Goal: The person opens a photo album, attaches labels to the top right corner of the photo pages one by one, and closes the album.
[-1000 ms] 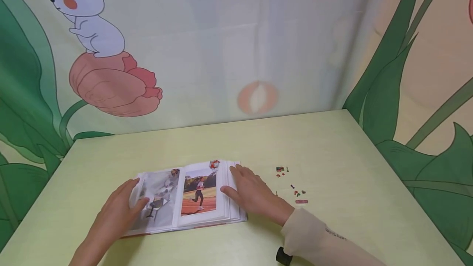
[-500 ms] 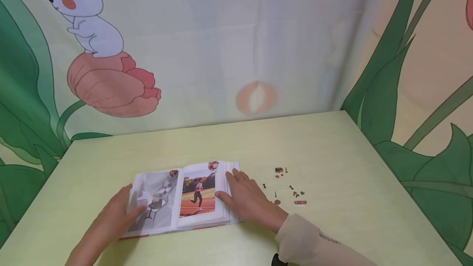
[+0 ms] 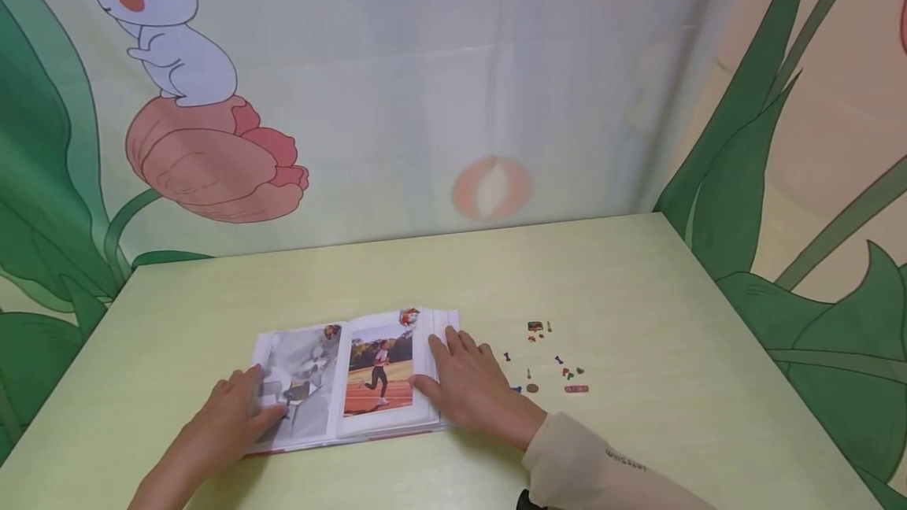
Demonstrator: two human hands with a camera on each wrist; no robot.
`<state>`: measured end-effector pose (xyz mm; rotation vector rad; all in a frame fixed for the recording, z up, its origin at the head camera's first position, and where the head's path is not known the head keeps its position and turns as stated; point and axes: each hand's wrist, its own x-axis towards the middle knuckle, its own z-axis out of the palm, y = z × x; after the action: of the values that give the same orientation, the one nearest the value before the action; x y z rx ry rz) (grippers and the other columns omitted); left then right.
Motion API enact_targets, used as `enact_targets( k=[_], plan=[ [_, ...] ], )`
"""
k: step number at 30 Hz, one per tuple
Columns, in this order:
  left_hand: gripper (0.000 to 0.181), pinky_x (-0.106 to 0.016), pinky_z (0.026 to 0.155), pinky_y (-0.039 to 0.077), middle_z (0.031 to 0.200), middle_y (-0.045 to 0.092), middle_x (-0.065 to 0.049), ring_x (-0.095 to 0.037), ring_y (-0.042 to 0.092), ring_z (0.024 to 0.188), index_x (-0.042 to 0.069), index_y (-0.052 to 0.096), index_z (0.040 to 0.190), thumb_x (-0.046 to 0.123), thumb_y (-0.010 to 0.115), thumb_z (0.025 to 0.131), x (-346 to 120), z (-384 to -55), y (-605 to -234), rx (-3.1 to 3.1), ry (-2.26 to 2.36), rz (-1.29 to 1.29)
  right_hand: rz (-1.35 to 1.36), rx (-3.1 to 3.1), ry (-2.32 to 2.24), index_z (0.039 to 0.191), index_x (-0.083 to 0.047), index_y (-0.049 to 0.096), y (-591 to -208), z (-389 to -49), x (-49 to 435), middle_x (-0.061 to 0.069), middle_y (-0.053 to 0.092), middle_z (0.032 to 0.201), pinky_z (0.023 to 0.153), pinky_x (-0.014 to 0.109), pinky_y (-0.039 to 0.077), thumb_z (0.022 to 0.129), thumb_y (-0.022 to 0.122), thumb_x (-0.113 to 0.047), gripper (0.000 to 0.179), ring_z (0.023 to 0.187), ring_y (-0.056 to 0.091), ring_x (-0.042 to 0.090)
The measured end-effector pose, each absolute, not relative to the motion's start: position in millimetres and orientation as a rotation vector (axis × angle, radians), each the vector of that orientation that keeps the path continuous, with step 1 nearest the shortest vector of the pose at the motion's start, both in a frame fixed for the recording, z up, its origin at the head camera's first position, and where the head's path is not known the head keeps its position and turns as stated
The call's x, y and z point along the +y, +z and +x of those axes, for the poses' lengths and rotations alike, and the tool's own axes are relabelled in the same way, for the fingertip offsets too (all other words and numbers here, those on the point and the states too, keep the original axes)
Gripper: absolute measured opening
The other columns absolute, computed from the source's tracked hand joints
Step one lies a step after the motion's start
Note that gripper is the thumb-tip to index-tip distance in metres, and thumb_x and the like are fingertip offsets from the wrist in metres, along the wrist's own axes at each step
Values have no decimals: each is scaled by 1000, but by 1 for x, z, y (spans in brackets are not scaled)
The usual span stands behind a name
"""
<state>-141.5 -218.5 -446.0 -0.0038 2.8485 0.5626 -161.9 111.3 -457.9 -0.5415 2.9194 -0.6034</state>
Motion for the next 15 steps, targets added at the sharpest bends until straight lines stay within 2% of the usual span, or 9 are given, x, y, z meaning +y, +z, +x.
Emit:
enact_targets(
  k=[4,7,9,11,15],
  plan=[
    [84,-72,111,30,155,22,-45,-60,21,145,-17,29,151,36,68,99,-217,-140,-445,2825,552,-22,-549,2924,-537,156,-4,43,-460,-162,110,24,35,162,116,61,33,104,57,-50,71,149,34,43],
    [84,-71,110,32,154,22,-46,-60,22,144,-20,31,149,36,69,98,-216,-140,-444,2830,552,-27,-564,2929,-506,157,-3,42,-461,-162,110,24,35,162,116,60,32,104,57,-51,72,149,33,43],
    [83,-70,110,33,153,25,-47,-59,26,143,-22,34,146,34,71,97,-215,-141,-443,2837,552,-27,-574,2936,-490,156,-3,42,-461,-162,110,24,35,162,116,60,33,104,57,-51,73,149,33,43],
    [76,-67,107,39,143,38,-46,-58,38,135,-22,43,139,31,75,95,-214,-144,-442,2859,559,-8,-578,2939,-476,157,-3,41,-461,-161,110,24,34,162,116,61,32,104,57,-51,74,149,33,43],
    [60,-65,102,43,126,52,-43,-58,49,119,-21,57,115,25,82,88,-214,-149,-442,2915,566,26,-570,2939,-438,157,-3,41,-462,-162,109,24,34,162,116,59,32,103,56,-53,75,150,32,43]
  ],
)
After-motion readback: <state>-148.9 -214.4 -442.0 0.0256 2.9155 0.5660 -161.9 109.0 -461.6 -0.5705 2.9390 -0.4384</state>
